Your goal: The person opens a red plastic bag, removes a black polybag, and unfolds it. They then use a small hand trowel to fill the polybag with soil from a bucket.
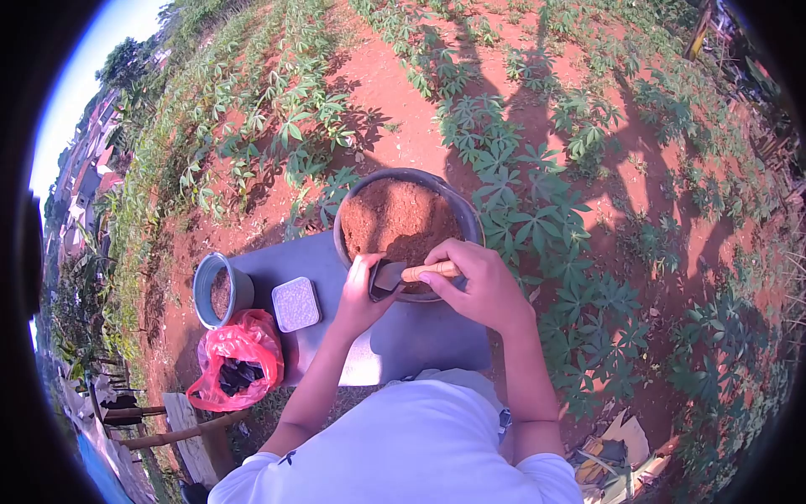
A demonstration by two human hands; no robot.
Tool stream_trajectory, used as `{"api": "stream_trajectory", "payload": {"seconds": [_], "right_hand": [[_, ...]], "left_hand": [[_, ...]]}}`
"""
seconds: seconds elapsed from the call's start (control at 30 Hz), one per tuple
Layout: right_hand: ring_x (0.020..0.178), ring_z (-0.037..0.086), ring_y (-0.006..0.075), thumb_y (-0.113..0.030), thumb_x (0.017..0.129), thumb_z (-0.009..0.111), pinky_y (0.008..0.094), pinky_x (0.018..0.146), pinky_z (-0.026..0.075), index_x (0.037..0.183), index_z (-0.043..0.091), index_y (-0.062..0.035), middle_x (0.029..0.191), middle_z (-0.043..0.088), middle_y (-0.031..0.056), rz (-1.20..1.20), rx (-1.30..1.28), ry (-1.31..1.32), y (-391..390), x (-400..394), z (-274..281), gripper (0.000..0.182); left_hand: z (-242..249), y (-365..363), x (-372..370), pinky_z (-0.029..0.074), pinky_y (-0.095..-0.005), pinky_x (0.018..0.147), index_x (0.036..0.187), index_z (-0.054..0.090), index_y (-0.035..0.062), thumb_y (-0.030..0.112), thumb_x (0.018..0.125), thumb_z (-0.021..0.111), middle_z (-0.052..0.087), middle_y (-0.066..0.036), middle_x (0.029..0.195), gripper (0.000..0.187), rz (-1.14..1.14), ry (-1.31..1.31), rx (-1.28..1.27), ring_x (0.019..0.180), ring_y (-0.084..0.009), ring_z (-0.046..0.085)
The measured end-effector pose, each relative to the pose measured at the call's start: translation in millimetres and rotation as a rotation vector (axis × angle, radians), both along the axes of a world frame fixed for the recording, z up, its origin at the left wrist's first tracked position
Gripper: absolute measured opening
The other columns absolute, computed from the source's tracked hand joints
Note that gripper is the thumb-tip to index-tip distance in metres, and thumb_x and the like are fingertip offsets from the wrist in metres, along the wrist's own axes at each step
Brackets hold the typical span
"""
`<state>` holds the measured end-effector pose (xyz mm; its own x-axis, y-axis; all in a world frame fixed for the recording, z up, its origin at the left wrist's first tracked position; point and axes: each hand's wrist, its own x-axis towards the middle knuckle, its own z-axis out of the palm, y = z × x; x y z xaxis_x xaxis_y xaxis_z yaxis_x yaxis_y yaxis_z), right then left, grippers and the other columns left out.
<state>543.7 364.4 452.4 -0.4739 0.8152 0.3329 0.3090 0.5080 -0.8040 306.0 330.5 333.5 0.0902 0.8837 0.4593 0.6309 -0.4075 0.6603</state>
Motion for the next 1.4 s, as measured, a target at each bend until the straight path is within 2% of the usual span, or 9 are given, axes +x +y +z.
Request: {"api": "stream_trajectory", "payload": {"seconds": [0.03, 0.1, 0.2, 0.63, 0.83, 1.13, 1.33, 1.4], "right_hand": [[0.080, 0.067, 0.0279, -0.017, 0.088, 0.075, 0.0377, 0.074, 0.051, 0.097, 0.066, -0.0024, 0.087, 0.068, 0.0111, -0.007, 0.026, -0.026, -0.8, -1.1, 0.9, 0.019], [0.080, 0.066, 0.0265, -0.016, 0.088, 0.075, 0.0371, 0.074, 0.051, 0.097, 0.066, -0.0017, 0.088, 0.067, 0.0105, -0.024, 0.052, -0.051, -2.7, -4.6, -0.5, 0.019], [0.079, 0.063, 0.0309, -0.017, 0.089, 0.073, 0.0420, 0.072, 0.050, 0.094, 0.062, -0.0036, 0.085, 0.065, 0.0113, 0.035, 0.137, -0.099, -4.1, -11.8, -8.9, 0.018], [0.076, 0.062, 0.0304, -0.018, 0.087, 0.074, 0.0414, 0.069, 0.049, 0.091, 0.062, -0.0038, 0.079, 0.064, 0.0103, -0.007, 0.176, -0.133, -3.4, -11.0, 6.1, 0.019], [0.074, 0.062, 0.0300, -0.019, 0.086, 0.074, 0.0411, 0.069, 0.049, 0.088, 0.062, -0.0038, 0.077, 0.063, 0.0105, 0.011, 0.166, -0.125, 5.0, -25.6, -5.6, 0.019], [0.073, 0.060, 0.0306, -0.018, 0.087, 0.075, 0.0407, 0.069, 0.048, 0.087, 0.061, -0.0037, 0.078, 0.063, 0.0104, -0.046, 0.072, -0.085, 5.9, -21.8, -4.5, 0.019], [0.071, 0.060, 0.0283, -0.016, 0.087, 0.074, 0.0377, 0.067, 0.048, 0.088, 0.062, -0.0028, 0.079, 0.063, 0.0100, 0.030, 0.157, -0.065, 5.5, -22.2, -13.4, 0.018], [0.072, 0.061, 0.0229, -0.015, 0.088, 0.073, 0.0343, 0.067, 0.048, 0.092, 0.063, -0.0018, 0.080, 0.063, 0.0087, -0.049, 0.112, -0.020, 4.3, -10.5, -8.8, 0.017]], "left_hand": [[1.3, 0.2, 1.9, 0.052, -0.0425, 0.090, 0.126, 0.053, 0.0024, 0.007, 0.073, 0.085, 0.058, -0.017, 0.113, 0.062, -0.008, 0.002, 0.001, 0.106, -0.0363, 0.062], [4.3, -1.4, 6.9, 0.048, -0.0459, 0.096, 0.130, 0.052, 0.0039, 0.003, 0.067, 0.083, 0.057, -0.017, 0.116, 0.071, -0.028, -0.048, -0.077, 0.111, -0.0389, 0.058], [9.1, -2.0, 12.0, 0.048, -0.0461, 0.095, 0.131, 0.053, 0.0048, 0.003, 0.067, 0.083, 0.057, -0.017, 0.117, 0.070, -0.057, -0.059, -0.094, 0.110, -0.0388, 0.058], [2.5, -1.6, 7.5, 0.048, -0.0456, 0.094, 0.130, 0.053, 0.0063, 0.006, 0.069, 0.083, 0.058, -0.016, 0.116, 0.068, -0.044, -0.086, -0.098, 0.109, -0.0381, 0.059], [8.0, 0.3, 3.8, 0.048, -0.0447, 0.095, 0.130, 0.053, 0.0053, 0.005, 0.068, 0.084, 0.058, -0.016, 0.115, 0.069, -0.076, -0.034, -0.090, 0.109, -0.0377, 0.059], [-1.8, 0.3, 0.5, 0.049, -0.0447, 0.095, 0.129, 0.053, 0.0044, 0.005, 0.070, 0.084, 0.058, -0.016, 0.114, 0.066, -0.047, -0.071, -0.036, 0.109, -0.0372, 0.060], [-6.9, -0.6, 2.6, 0.049, -0.0445, 0.095, 0.129, 0.053, 0.0036, 0.007, 0.073, 0.083, 0.057, -0.017, 0.115, 0.063, -0.060, -0.071, -0.106, 0.108, -0.0371, 0.060], [-8.7, -1.0, 1.6, 0.050, -0.0439, 0.094, 0.130, 0.053, 0.0039, 0.007, 0.076, 0.083, 0.057, -0.016, 0.115, 0.062, -0.021, -0.095, -0.102, 0.108, -0.0369, 0.060]]}}
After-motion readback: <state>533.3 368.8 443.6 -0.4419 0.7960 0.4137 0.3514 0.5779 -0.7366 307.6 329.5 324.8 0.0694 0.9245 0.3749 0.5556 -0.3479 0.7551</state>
